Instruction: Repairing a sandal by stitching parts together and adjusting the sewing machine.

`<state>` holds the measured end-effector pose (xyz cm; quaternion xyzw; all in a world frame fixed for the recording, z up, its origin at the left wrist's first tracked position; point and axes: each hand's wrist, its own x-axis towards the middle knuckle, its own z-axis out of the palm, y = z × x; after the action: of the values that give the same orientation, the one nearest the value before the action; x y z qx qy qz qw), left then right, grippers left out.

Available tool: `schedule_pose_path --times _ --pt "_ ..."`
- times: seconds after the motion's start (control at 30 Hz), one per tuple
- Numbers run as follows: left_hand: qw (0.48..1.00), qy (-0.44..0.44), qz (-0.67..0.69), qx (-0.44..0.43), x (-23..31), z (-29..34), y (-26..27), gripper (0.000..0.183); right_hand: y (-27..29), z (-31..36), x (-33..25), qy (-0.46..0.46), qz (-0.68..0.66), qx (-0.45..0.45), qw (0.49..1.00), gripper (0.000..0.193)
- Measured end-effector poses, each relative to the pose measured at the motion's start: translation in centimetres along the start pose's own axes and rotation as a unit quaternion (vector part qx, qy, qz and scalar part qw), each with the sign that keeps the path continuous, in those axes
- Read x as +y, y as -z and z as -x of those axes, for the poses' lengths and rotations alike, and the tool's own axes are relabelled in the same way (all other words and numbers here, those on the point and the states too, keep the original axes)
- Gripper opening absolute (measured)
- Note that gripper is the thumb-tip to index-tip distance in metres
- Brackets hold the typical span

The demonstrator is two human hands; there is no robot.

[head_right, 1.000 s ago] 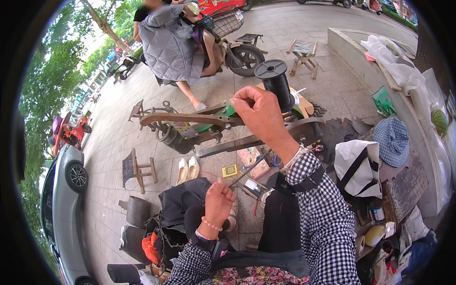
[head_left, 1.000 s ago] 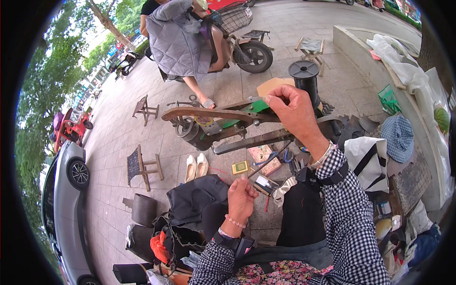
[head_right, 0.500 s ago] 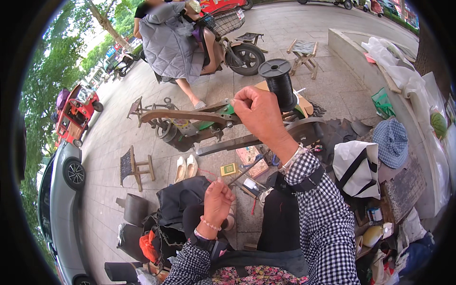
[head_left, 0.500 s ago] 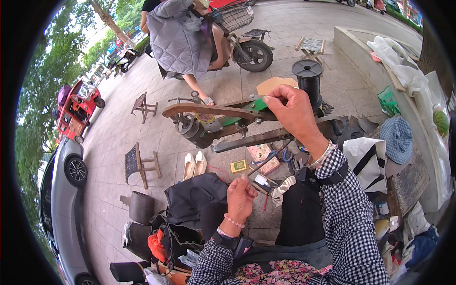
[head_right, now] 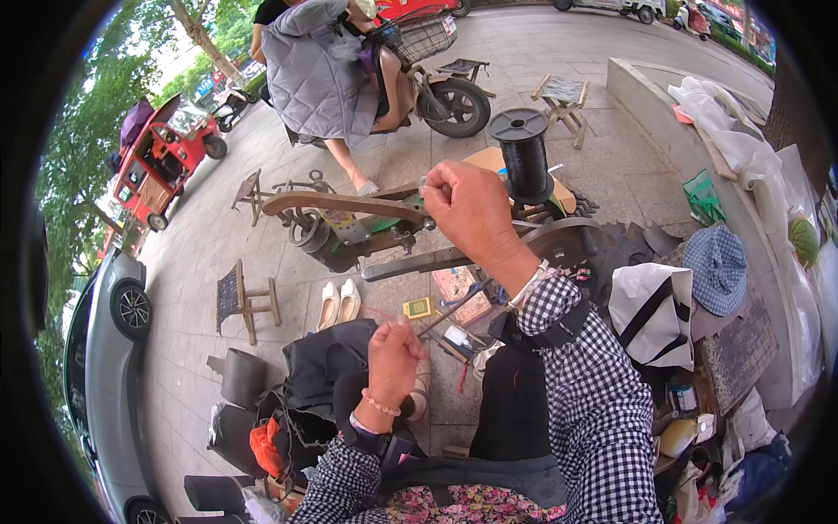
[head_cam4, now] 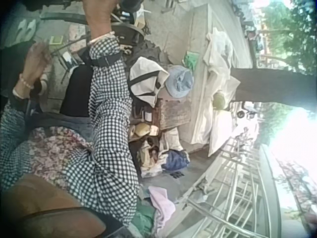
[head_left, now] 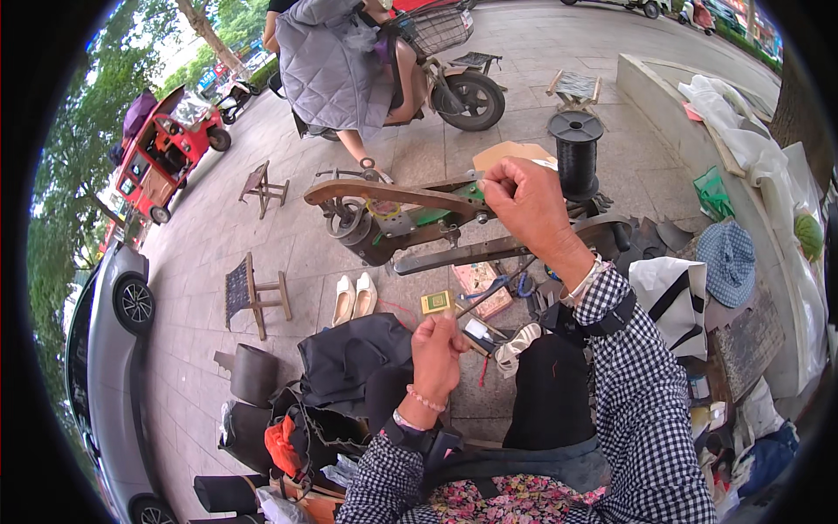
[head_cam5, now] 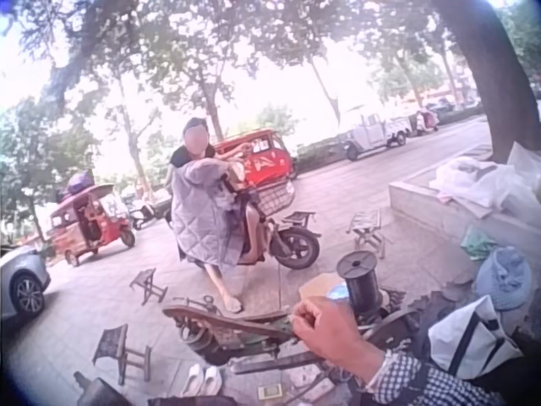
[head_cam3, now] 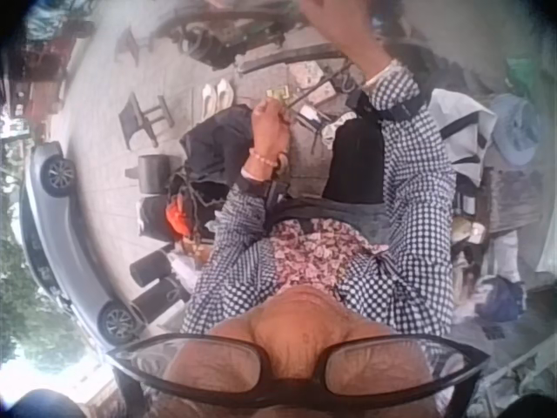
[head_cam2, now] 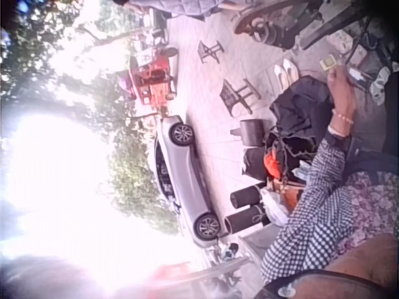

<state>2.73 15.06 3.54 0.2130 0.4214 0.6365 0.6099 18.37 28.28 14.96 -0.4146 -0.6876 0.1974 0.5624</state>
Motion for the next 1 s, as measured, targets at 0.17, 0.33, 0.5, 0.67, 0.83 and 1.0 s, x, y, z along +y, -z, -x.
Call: schedule_pose_path --times 0.17,0.33,0.5,0.67,0.83,1.0 --pt "0.987 -0.084 -0.136 0.006 2.6 -1.4 -1.8 0.010 0.1 0.0 -0.5 0.017 -0.002 -0.020 1.000 0.010" --pt "0.955 -0.195 -0.222 -0.013 5.1 -3.6 -5.5 0.019 0.2 0.0 -0.3 0.008 -0.010 -0.044 0.999 0.012" --pt "0.943 -0.246 -0.215 -0.054 6.1 -5.7 -6.7 0.028 -0.2 0.1 -0.4 -0.006 0.006 -0.068 0.998 0.011" --pt "0.905 -0.327 -0.270 -0.028 4.5 -8.1 -6.1 0.028 -0.7 0.2 -0.1 0.003 0.016 -0.081 0.997 0.011" --pt "0.802 -0.467 -0.371 0.005 4.1 -8.8 -7.0 0.030 -0.5 0.0 0.2 -0.025 -0.002 -0.090 0.996 0.011" --pt "0.721 -0.551 -0.418 0.041 4.3 -9.3 -7.8 0.023 -0.5 -0.2 0.3 -0.042 -0.002 -0.095 0.995 0.011"
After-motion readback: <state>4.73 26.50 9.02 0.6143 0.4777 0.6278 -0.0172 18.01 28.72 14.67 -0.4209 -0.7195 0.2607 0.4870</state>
